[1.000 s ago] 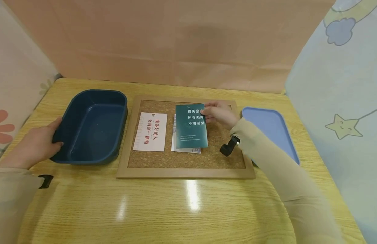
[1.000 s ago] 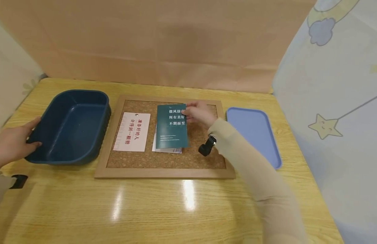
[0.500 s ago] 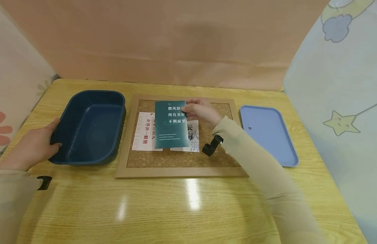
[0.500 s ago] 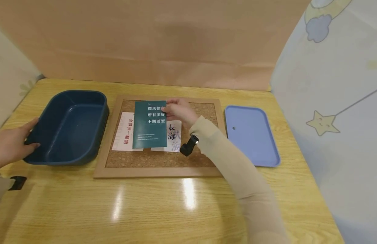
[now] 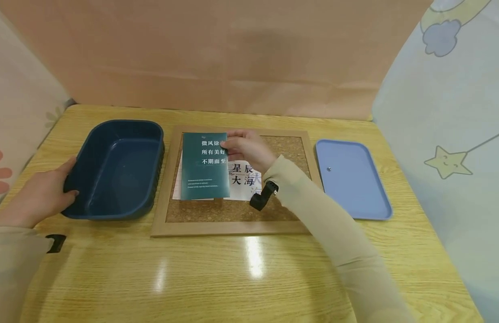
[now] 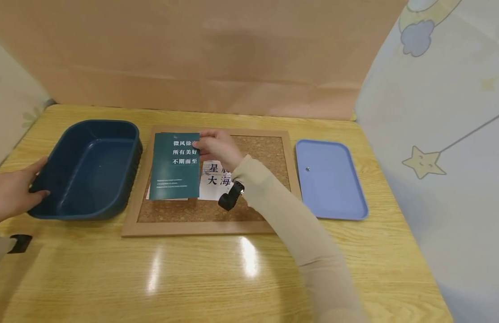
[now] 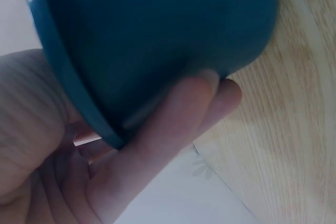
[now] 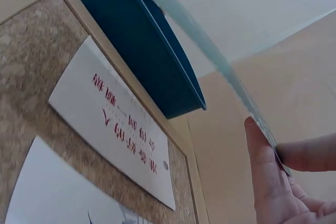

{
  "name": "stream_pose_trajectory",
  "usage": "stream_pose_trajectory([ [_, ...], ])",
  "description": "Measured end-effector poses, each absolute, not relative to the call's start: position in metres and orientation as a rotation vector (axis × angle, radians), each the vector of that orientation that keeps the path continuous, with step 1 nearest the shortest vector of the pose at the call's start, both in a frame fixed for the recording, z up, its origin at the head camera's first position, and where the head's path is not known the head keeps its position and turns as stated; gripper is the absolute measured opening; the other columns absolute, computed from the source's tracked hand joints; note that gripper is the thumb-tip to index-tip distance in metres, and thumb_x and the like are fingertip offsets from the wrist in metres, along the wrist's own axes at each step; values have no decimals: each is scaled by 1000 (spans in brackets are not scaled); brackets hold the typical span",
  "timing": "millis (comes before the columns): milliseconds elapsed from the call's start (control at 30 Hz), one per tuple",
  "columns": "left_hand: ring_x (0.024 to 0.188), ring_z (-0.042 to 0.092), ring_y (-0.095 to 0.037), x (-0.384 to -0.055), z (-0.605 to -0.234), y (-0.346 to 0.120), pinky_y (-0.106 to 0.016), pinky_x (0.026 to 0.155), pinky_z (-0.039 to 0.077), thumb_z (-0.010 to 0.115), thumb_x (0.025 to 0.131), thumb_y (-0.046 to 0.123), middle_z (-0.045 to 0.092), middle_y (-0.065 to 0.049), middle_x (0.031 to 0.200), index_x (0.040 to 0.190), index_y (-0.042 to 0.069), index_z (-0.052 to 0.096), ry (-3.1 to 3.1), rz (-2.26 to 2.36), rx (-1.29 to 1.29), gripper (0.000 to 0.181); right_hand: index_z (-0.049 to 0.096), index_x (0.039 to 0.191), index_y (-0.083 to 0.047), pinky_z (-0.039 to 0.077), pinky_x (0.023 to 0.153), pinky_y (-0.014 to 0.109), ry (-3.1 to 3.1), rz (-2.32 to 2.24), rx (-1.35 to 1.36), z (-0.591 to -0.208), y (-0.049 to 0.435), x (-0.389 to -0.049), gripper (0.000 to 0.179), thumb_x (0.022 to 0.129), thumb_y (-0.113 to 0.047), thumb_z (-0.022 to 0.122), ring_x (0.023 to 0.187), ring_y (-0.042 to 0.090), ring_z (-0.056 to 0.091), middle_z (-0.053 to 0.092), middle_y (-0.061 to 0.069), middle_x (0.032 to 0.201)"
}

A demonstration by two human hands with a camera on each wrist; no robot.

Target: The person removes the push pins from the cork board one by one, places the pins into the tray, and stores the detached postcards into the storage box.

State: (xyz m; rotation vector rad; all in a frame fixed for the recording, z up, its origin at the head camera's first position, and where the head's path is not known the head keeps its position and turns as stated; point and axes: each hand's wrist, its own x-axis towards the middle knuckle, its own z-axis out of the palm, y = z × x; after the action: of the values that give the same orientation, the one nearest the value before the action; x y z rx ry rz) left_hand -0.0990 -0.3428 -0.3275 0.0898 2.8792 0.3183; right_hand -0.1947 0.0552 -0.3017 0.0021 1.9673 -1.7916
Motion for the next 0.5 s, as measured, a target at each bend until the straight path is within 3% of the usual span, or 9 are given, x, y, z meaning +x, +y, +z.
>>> stream_pose_trajectory([
  [33,47,49,-24,-99,-327,-343,-37,48,39,60,82,-1,57,-32,68,140,-24,6,2875,326,89,83,44,139,1,55,81,33,1965,-1794,-2,-302,52,-194,50,92,-5,61,77,16,60,61,8,97],
  [133,45,45,-22,-97,-326,-343,-35,47,37,60,83,-1,57,-33,70,140,-24,5,2870,329,79,83,43,140,1,51,91,42,1945,-1808,-25,-301,42,-192,51,92,-5,60,81,18,60,61,12,104],
  [267,48,48,-23,-95,-325,-345,-37,48,40,61,82,-1,53,-48,95,140,-24,7,2874,308,63,83,41,142,0,50,94,44,1916,-1817,-55,-300,27,-190,53,92,-4,59,84,20,61,61,19,115],
  [367,49,49,-24,-95,-325,-345,-38,49,41,61,82,0,57,-43,84,140,-24,6,2875,307,59,83,43,140,1,54,88,39,1903,-1823,-60,-301,17,-190,51,92,-3,59,82,20,64,63,22,116],
  [500,48,48,-24,-95,-326,-345,-38,48,40,60,82,1,57,-26,63,140,-24,6,2874,308,64,83,46,136,2,57,80,34,1888,-1825,-58,-300,4,-188,46,92,-2,59,76,18,65,65,23,112],
])
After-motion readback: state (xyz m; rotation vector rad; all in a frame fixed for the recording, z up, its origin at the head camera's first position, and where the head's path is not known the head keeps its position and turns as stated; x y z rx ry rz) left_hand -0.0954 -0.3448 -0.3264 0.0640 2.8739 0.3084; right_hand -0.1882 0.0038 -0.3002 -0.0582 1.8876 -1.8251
